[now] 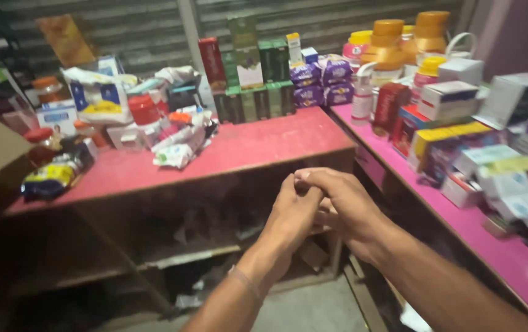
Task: The recorder is shown moving green medication boxes from a larger box onto a shelf or counter, then moving them to another pink counter and arranging them with other medical products.
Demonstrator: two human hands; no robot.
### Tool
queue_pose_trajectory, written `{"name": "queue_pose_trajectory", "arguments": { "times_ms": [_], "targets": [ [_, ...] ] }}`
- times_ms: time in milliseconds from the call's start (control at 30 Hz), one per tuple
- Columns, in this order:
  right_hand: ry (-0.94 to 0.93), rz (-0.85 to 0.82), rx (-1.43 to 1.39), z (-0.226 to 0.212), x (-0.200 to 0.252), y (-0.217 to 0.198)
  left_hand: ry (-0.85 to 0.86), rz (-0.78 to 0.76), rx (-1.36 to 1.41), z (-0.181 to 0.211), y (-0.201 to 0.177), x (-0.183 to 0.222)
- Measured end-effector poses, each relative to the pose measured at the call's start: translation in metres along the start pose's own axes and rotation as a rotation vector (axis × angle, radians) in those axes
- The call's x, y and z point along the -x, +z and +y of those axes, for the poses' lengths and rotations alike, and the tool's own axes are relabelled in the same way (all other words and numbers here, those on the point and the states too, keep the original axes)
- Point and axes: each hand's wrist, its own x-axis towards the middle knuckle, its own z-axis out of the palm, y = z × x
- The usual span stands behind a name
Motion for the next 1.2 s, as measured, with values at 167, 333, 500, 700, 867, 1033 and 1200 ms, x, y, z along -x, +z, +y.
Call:
{"name": "queue_pose_trajectory", "arguments": {
  "times_ms": [167,333,500,700,867,1033,1200],
  "targets": [
    [0.007,-0.138,-0.065,-0.004,-0.097,-0.007,0.074,0.053,-0.015,-0.006,-0.027,-0.091],
    [0.006,-0.091,-0.091,-0.018,-0.160,-0.016,0.052,-0.020,0.074,0.002,-0.038,-0.160],
    [0.023,-0.041,-0.039,-0.022,-0.224,-0.031,-0.043,-0.029,0.015,0.003,-0.043,-0.227],
    [-0.016,0.010,0.025,-0.028,-0.330,-0.046,-0.016,-0.143,0.013,-0.007,-0.064,-0.343],
    [-0.009,0.062,0.084,-0.057,-0.411,-0.036,0.075,-0.215,0.036,0.016,-0.087,-0.429],
    [-0.058,0.127,0.090,-0.074,-0.458,-0.022,0.186,-0.280,0.018,0.011,-0.109,-0.507],
    [-0.040,0.120,0.093,-0.081,-0.515,-0.023,0.264,-0.136,-0.073,0.030,-0.126,-0.551]
  ]
}}
